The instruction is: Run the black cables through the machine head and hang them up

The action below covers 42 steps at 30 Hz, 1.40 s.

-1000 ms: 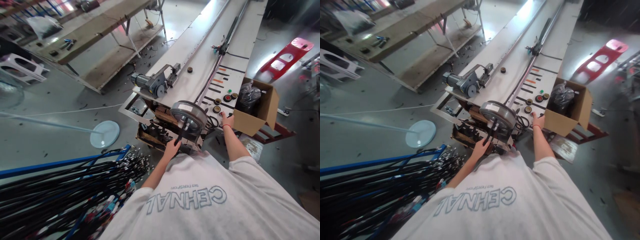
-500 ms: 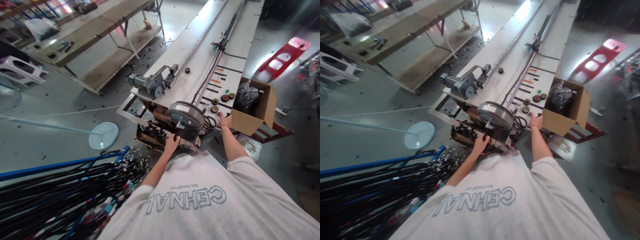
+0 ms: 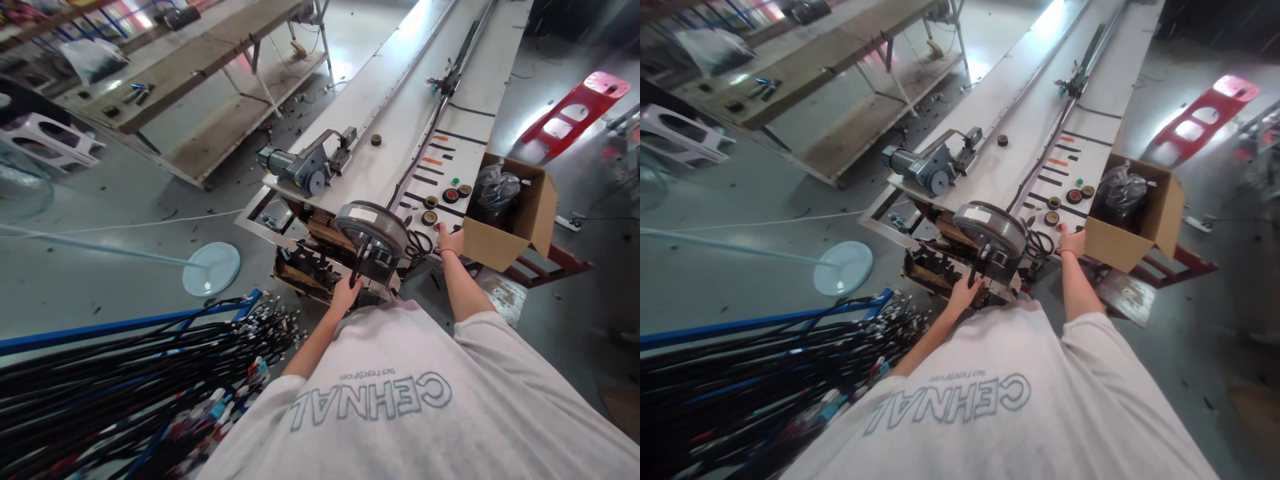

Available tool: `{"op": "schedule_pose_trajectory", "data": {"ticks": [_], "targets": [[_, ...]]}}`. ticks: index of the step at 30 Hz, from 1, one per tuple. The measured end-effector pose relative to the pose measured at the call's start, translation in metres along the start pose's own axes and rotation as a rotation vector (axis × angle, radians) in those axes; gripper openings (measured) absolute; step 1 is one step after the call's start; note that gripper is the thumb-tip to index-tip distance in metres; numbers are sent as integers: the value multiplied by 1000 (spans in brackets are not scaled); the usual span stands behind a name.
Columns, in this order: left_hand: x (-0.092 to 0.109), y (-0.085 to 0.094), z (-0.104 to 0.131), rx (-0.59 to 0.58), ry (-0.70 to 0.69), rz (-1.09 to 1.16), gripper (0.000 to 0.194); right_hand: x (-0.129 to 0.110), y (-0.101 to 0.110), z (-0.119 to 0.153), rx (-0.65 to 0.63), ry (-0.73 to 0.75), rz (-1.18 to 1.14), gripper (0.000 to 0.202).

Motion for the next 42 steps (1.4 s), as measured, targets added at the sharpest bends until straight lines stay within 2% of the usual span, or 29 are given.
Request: {"op": "schedule_pose_trajectory", "data": {"ticks": [3, 7, 12, 34, 42], "targets": [[-4, -4, 2, -28, 46, 20, 21, 1, -1, -1, 4, 5, -2, 72], [-6, 0, 0, -28, 78, 51, 18, 0, -1, 0, 14, 16, -5, 71], [-5, 5, 0, 5, 65, 65, 17, -2, 0, 1, 13, 8, 2, 68], [-18, -13, -6, -53, 18, 99, 21, -1, 1, 2, 15, 17, 18, 68], [-20, -14, -7, -65, 14, 134, 24, -1, -1, 2, 4, 16, 25, 68]]}}
Point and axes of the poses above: each hand's wrist, its own z-axis away from the middle knuckle, its own y-axis out of the back of the hand, x = y × z, the point moved 4 cm from there along -z, towards the middle knuckle, and after that the axes turned 7 degrees about -z, right-handed, at the moved point
